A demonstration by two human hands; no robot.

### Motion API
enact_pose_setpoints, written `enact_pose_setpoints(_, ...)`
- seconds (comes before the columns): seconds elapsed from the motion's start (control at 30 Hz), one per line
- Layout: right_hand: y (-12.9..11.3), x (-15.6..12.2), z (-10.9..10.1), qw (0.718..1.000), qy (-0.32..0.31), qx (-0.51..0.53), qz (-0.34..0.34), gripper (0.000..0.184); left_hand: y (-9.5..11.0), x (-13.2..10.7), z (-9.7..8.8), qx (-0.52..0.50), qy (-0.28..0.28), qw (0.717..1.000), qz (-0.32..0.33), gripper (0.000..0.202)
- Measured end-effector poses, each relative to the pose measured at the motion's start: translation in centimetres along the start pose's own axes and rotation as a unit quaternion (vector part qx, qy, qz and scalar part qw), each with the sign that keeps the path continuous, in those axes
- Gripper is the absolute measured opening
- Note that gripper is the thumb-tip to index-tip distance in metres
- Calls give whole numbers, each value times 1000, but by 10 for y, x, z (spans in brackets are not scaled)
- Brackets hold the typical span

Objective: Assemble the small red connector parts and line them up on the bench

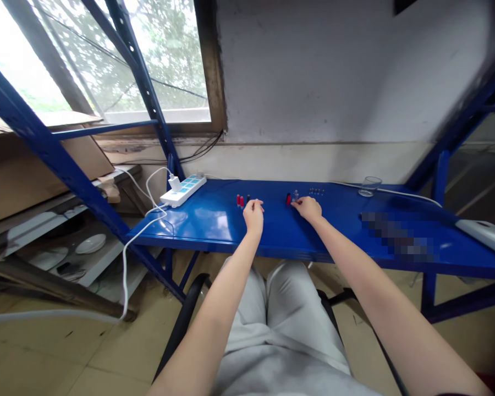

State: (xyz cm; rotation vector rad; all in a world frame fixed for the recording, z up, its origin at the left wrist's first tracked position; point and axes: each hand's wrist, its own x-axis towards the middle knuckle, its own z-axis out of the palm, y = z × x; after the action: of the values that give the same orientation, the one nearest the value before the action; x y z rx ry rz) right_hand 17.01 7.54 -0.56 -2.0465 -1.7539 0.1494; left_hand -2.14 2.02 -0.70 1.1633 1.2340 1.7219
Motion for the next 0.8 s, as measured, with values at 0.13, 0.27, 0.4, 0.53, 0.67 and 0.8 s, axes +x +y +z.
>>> enact_pose_setpoints(0.13,-3,-2,-3,1000,-5,-12,7,32,2,1,-1,-59,42,997,1,25)
enact_pose_setpoints(0.27,-5,-6,-5,1000,-12,-21,-1,34,4,3,-3,-109,91,990,-25,24)
enact_pose_setpoints(0.4,-4,-9,-9,999,-28,-44,-3,35,5,7,-6,-149,130,979,-57,22)
enact_pose_setpoints(0.53,-9,-20,-16,995,-13,-91,-35,31,4,11,-11,-211,167,959,-93,20)
enact_pose_setpoints(0.67,-31,-39,-20,990,4,-91,-112,33,4,14,-21,-257,185,942,-112,17)
enact_pose_setpoints(0.8,-62,-47,-10,979,-39,-10,-201,27,5,15,-29,-276,195,934,-116,14)
